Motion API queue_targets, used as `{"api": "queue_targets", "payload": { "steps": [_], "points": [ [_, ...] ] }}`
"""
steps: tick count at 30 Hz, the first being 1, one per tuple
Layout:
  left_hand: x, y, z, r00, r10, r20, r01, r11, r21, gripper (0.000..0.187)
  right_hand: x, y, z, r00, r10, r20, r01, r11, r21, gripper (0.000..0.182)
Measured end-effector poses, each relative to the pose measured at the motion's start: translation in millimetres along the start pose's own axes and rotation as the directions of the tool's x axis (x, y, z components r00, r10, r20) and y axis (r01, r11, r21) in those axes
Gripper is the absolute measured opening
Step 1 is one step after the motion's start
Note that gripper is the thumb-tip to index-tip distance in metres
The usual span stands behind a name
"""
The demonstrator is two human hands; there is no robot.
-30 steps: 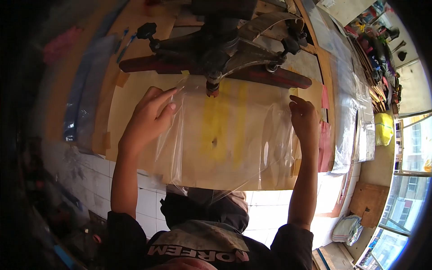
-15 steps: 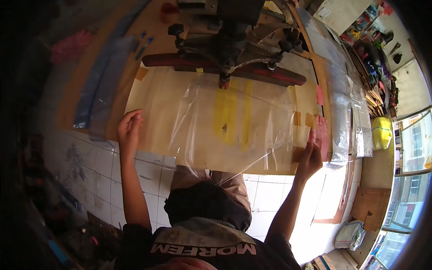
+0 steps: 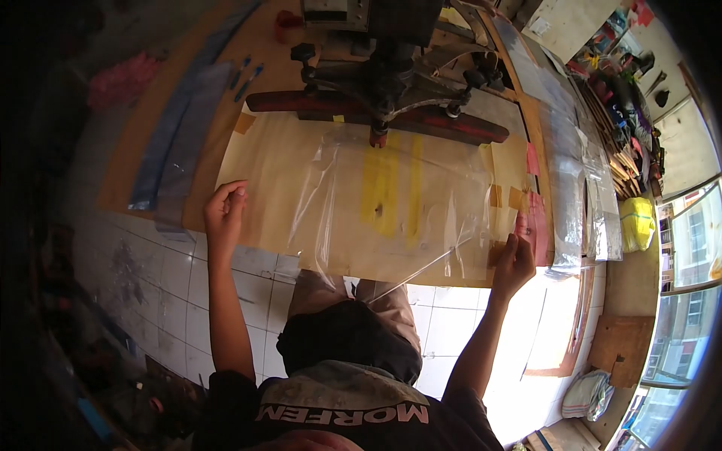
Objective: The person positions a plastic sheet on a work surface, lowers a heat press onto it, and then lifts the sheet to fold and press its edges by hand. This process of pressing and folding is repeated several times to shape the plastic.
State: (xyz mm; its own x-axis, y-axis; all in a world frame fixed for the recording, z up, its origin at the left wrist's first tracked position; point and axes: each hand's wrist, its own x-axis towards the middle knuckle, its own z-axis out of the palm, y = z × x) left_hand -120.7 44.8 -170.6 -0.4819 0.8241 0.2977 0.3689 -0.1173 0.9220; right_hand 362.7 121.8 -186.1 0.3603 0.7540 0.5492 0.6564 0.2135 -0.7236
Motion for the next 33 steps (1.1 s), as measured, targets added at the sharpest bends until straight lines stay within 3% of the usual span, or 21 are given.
{"api": "queue_targets", "payload": {
  "steps": [33],
  "points": [
    [0,-2,1,1.000,0.031,0.003,-0.031,0.999,0.016,0.020,-1,-14,0,0.999,-0.038,0.002,0.038,0.999,0.007,0.018]
  ]
}}
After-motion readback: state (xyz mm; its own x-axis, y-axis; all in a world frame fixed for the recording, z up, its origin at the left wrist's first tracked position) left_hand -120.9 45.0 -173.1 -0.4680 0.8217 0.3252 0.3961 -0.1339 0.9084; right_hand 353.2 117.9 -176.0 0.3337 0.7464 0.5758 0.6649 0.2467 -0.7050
